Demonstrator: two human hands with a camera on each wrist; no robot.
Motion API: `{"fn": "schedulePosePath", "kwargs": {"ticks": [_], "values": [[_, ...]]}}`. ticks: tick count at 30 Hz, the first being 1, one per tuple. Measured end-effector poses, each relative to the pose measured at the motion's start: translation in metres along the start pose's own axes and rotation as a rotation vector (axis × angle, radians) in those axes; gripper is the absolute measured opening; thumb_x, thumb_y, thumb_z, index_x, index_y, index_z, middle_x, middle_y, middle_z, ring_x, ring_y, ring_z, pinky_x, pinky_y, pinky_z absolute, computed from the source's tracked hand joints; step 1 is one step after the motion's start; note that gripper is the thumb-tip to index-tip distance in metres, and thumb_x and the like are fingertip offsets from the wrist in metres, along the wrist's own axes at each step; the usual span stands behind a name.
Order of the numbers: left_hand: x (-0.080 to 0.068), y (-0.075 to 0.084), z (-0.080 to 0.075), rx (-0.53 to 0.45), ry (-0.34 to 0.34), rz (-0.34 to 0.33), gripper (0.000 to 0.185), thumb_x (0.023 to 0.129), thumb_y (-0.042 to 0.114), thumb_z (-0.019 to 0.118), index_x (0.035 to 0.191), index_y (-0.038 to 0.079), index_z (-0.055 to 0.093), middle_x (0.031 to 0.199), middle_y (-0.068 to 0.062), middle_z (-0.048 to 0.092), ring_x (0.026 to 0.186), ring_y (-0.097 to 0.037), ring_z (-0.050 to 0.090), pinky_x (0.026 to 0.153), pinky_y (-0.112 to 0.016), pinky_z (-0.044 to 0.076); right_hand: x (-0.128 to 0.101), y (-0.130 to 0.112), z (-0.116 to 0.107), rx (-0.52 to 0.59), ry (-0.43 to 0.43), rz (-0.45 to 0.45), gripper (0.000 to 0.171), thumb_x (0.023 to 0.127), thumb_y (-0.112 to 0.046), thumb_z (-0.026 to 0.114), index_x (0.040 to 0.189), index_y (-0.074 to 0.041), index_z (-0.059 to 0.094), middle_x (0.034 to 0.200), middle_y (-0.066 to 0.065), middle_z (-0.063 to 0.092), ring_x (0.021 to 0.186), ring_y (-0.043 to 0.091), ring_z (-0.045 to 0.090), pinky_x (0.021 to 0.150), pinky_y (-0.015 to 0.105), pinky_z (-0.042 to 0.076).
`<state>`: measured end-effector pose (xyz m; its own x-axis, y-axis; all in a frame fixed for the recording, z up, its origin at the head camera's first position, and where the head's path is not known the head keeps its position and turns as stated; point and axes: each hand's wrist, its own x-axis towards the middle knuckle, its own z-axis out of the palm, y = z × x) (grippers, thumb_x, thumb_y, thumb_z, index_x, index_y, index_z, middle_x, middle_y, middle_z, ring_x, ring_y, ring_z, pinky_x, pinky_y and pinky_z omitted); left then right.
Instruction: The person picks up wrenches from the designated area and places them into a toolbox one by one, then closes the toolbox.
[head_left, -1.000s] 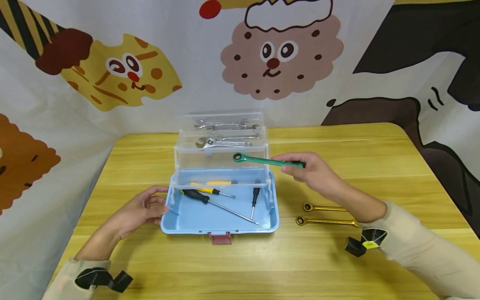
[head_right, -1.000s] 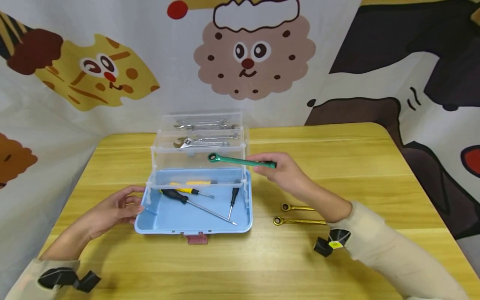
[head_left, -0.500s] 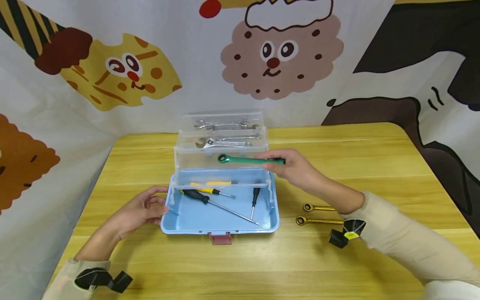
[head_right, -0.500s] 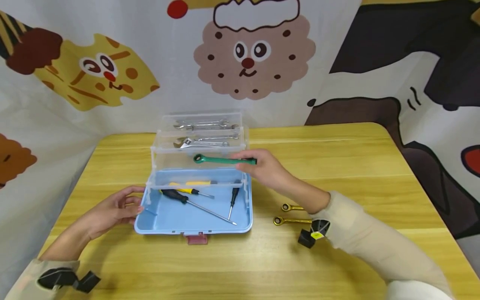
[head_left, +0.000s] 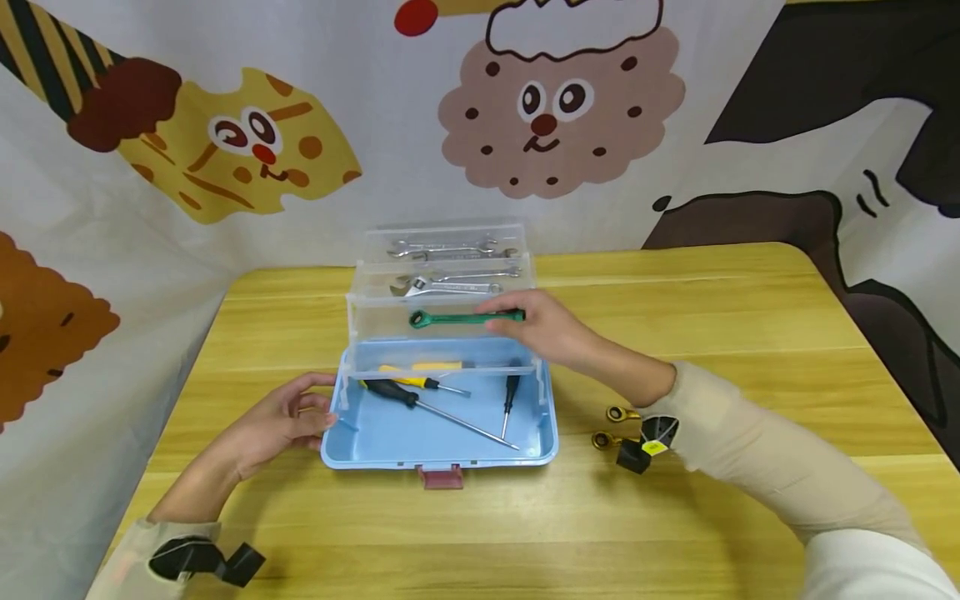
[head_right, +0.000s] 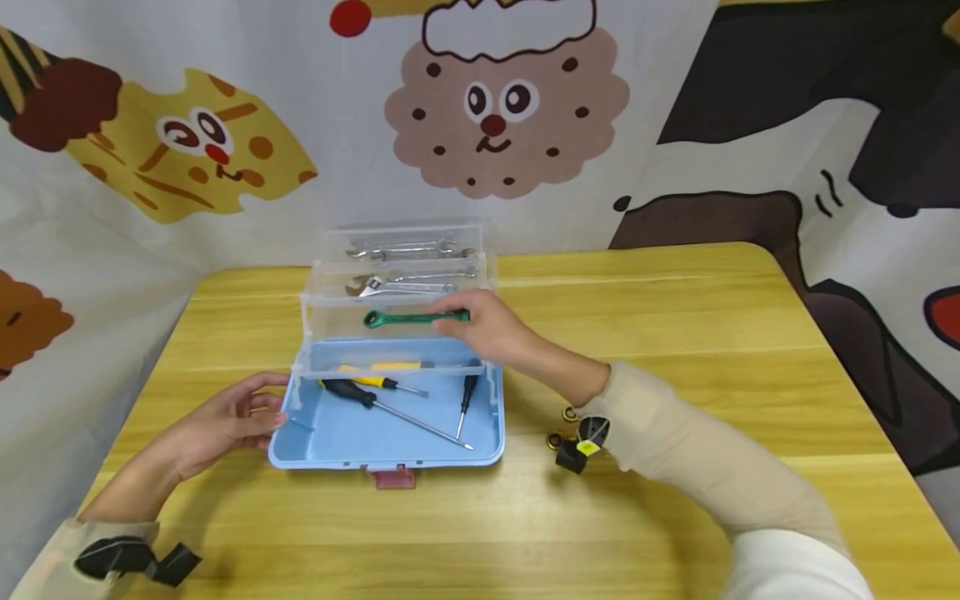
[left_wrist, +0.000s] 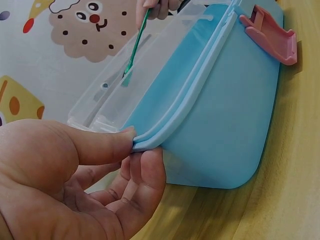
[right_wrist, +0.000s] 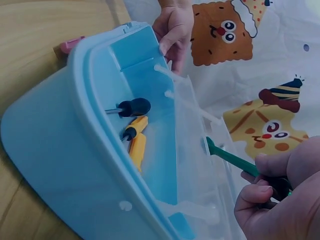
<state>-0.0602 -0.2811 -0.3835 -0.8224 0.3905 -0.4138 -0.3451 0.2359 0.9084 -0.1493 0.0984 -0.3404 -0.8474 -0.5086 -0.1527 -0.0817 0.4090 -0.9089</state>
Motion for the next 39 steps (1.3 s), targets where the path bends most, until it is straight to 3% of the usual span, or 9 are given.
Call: {"fn": "schedulePosePath", "kwargs": {"ticks": [5,10,15,20,22,26,30,35,39], "values": [[0.000,-0.001,0.000,-0.002,0.004,-0.001,0.056,0.101,0.005,0.063,0.147,-0.008,0.033,0.104,-0.007,0.061,0.087,-0.019,0.067,0.072,-0.033,0.060,0.004,-0.003,0.007,-0.034,0.005,-0.053,0.033,0.103,-0.009,0.061,0.135,-0.003,0.064,0.131,0.014,0.064,0.057,0.015,0.040,0.056,0.025,0.041],[0.000,0.000,0.001,-0.007,0.009,-0.001,0.057,0.100,0.005,0.063,0.147,-0.007,0.033,0.104,-0.007,0.061,0.087,-0.020,0.066,0.072,-0.033,0.060,0.005,-0.002,0.010,-0.047,0.039,-0.105,0.035,0.101,-0.008,0.064,0.135,-0.003,0.062,0.123,0.016,0.064,0.093,0.024,0.054,0.070,0.032,0.047],[0.000,0.000,0.001,-0.008,0.010,-0.008,0.056,0.100,0.005,0.064,0.146,-0.006,0.034,0.104,-0.007,0.061,0.086,-0.020,0.066,0.072,-0.032,0.059,0.002,0.006,0.007,0.052,0.074,-0.122,0.040,0.099,-0.005,0.066,0.136,0.001,0.054,0.124,0.019,0.060,0.095,0.027,0.057,0.077,0.032,0.050],[0.001,-0.001,-0.001,-0.012,-0.005,0.000,0.056,0.101,0.006,0.063,0.146,-0.006,0.034,0.104,-0.007,0.062,0.087,-0.019,0.066,0.072,-0.032,0.059,-0.006,0.015,0.004,0.124,0.062,-0.140,0.032,0.103,0.003,0.052,0.133,0.006,0.044,0.107,0.027,0.063,0.090,0.038,0.059,0.059,0.023,0.045],[0.001,-0.001,-0.001,-0.011,-0.007,0.000,0.056,0.101,0.006,0.063,0.146,-0.007,0.033,0.105,-0.007,0.063,0.087,-0.019,0.067,0.072,-0.033,0.059,-0.009,0.018,0.004,0.078,0.074,-0.164,0.029,0.103,0.003,0.052,0.131,0.006,0.045,0.102,0.027,0.066,0.086,0.038,0.061,0.053,0.023,0.041],[0.001,0.000,-0.001,-0.011,-0.001,-0.006,0.056,0.100,0.005,0.063,0.146,-0.007,0.033,0.105,-0.007,0.063,0.087,-0.019,0.067,0.072,-0.033,0.060,-0.012,0.023,0.006,-0.131,0.167,-0.250,0.027,0.099,-0.004,0.065,0.124,0.002,0.056,0.095,0.016,0.072,0.075,0.025,0.063,0.054,0.024,0.046],[0.001,-0.001,0.000,-0.021,0.003,-0.007,0.056,0.100,0.003,0.063,0.146,-0.007,0.033,0.104,-0.006,0.062,0.085,-0.018,0.066,0.071,-0.032,0.059,-0.011,0.027,0.008,-0.307,0.258,-0.291,0.028,0.093,-0.010,0.075,0.119,-0.001,0.068,0.090,0.007,0.072,0.062,0.015,0.054,0.051,0.025,0.043],[0.001,-0.001,0.000,-0.023,0.002,-0.005,0.058,0.100,0.003,0.062,0.147,-0.009,0.031,0.103,-0.006,0.062,0.085,-0.019,0.066,0.071,-0.032,0.059,-0.009,0.033,0.010,-0.463,0.321,-0.285,0.029,0.091,-0.015,0.078,0.117,-0.002,0.073,0.099,0.006,0.070,0.057,0.013,0.047,0.050,0.027,0.041],[0.000,0.000,0.000,-0.017,0.009,-0.013,0.057,0.100,0.003,0.063,0.147,-0.008,0.032,0.103,-0.007,0.062,0.085,-0.019,0.066,0.071,-0.032,0.059,-0.007,0.035,0.012,-0.598,0.353,-0.306,0.030,0.091,-0.016,0.078,0.117,-0.002,0.074,0.105,0.008,0.071,0.065,0.014,0.055,0.056,0.028,0.048]]}}
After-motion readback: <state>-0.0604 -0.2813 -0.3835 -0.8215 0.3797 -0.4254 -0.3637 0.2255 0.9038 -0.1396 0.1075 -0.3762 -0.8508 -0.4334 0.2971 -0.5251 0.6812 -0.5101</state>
